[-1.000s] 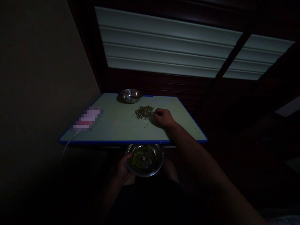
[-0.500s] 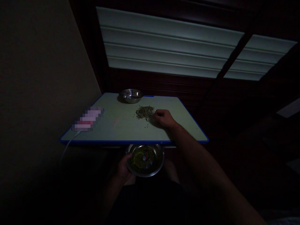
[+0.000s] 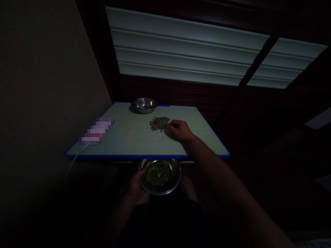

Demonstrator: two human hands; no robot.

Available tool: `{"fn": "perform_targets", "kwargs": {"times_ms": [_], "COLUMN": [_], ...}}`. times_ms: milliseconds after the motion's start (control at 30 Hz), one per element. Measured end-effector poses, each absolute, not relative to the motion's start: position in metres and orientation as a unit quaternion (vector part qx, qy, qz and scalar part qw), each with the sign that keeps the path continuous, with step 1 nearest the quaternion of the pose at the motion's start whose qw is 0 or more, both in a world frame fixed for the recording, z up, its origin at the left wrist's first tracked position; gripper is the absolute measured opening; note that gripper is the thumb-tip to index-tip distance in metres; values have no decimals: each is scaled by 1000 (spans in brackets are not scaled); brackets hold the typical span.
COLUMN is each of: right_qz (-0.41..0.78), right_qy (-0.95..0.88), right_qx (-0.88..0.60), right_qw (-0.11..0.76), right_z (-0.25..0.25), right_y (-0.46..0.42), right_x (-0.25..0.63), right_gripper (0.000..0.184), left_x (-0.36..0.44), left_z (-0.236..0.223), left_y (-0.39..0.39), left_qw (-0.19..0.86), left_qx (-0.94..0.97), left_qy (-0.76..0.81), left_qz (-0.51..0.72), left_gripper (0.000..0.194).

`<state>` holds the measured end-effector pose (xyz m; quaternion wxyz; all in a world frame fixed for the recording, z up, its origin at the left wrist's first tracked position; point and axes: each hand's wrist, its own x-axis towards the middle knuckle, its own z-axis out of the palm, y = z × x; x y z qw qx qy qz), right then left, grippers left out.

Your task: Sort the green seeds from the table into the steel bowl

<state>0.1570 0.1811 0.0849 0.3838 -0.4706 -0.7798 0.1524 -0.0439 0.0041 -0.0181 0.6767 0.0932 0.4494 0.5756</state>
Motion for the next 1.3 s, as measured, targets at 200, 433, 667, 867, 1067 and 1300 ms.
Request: {"fn": "perform_targets", "kwargs": {"times_ms": [200,433,667,867,1067,1300], "right_qz": [163,169,153,162,178,192], "right_qy": [-785,-782,-799,-788,-790,-775], "right_qx": [-458,-447,-436,-440,-440,-453], "right_qw": [383,401,384,399,387,397], "right_z": [84,83,83,83,85,86], "right_y": [183,183,185,184,182,182], "right_x": [156,156,154,156,155,156], "right_gripper": [19,19,19,19,17,16], "left_x": [-42,-42,-41,-41,-42,-42], "left_z": [-16,-14,-14,-16,-15,-15], "left_y": [4,3,3,4,4,4], "left_qw": [662,667,663,669,677,676], "left_qx": [97,97,96,94,98,98], "left_qy": [460,454,454,455,444,443], "left_qz": [584,583,587,580,579,581], "left_gripper": [22,26,25,20,23,25]}}
